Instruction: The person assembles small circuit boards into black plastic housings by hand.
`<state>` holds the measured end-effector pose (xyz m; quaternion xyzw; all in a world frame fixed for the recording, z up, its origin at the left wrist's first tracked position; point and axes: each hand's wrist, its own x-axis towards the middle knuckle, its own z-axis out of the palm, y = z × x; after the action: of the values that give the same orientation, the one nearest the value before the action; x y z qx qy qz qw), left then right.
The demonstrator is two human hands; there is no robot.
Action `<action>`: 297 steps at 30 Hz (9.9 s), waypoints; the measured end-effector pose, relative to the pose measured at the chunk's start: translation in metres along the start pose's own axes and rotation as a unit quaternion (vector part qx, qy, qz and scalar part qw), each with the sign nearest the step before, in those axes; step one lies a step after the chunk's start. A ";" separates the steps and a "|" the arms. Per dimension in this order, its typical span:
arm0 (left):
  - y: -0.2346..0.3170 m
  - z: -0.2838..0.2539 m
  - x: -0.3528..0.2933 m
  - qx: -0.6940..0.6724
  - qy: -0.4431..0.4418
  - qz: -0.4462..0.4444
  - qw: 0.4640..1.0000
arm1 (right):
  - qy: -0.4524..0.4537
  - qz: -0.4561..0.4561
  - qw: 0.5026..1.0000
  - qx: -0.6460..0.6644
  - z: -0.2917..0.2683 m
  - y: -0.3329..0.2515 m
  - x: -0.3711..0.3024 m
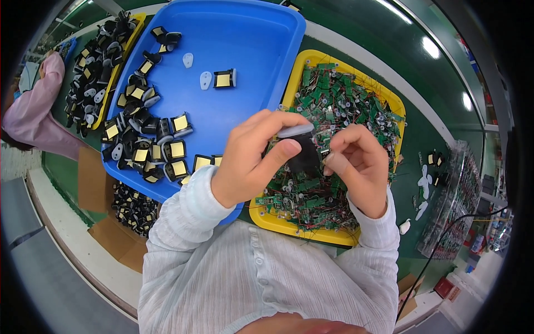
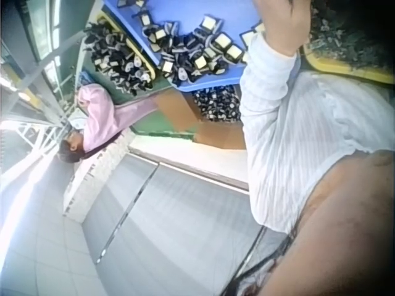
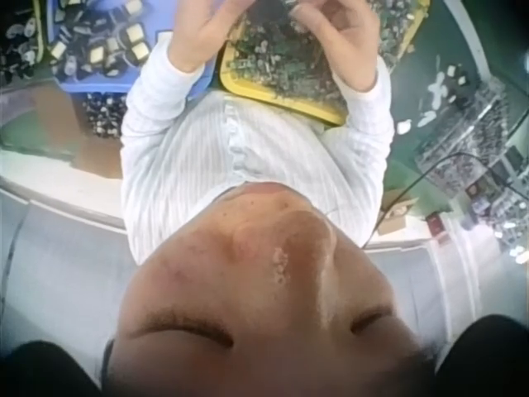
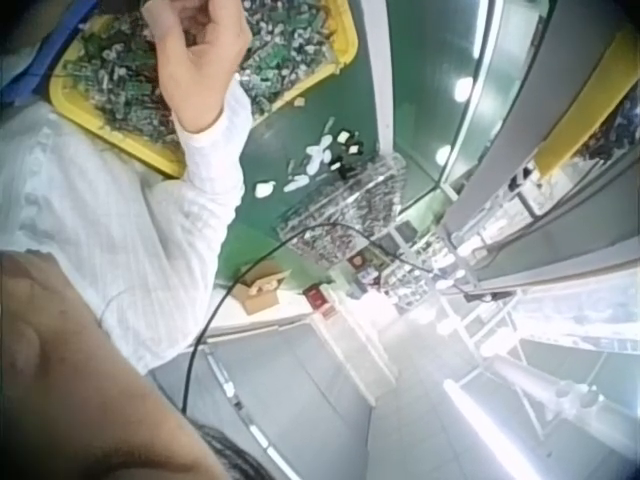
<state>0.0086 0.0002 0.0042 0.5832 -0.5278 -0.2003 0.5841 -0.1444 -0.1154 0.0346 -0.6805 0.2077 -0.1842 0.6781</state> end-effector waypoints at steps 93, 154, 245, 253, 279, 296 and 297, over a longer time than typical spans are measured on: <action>-0.054 -0.034 0.005 0.498 0.092 -0.032 0.862 | 0.116 -0.128 0.889 -0.424 -0.089 0.002 0.125; -0.002 0.018 -0.003 -0.133 0.021 -0.133 0.982 | -0.038 0.070 0.994 0.072 0.001 0.008 0.009; -0.001 0.026 -0.003 -0.246 0.035 -0.142 0.958 | -0.032 0.100 0.994 0.030 0.006 0.010 0.004; -0.002 0.020 -0.002 -0.086 0.028 -0.040 0.995 | -0.042 0.101 0.990 0.086 0.000 0.011 0.005; 0.000 0.017 -0.009 -0.135 -0.006 -0.112 0.984 | -0.073 0.116 0.960 0.243 -0.010 0.009 0.006; -0.007 0.018 -0.010 -0.007 0.024 0.001 1.000 | -0.075 0.146 0.974 0.160 -0.008 0.005 0.005; -0.006 0.017 -0.010 -0.006 0.024 0.002 1.000 | -0.075 0.145 0.974 0.160 -0.008 0.005 0.005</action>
<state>-0.0074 -0.0009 -0.0095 0.5831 -0.5136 -0.1886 0.6006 -0.1449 -0.1248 0.0292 -0.5374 0.2207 -0.0637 0.8114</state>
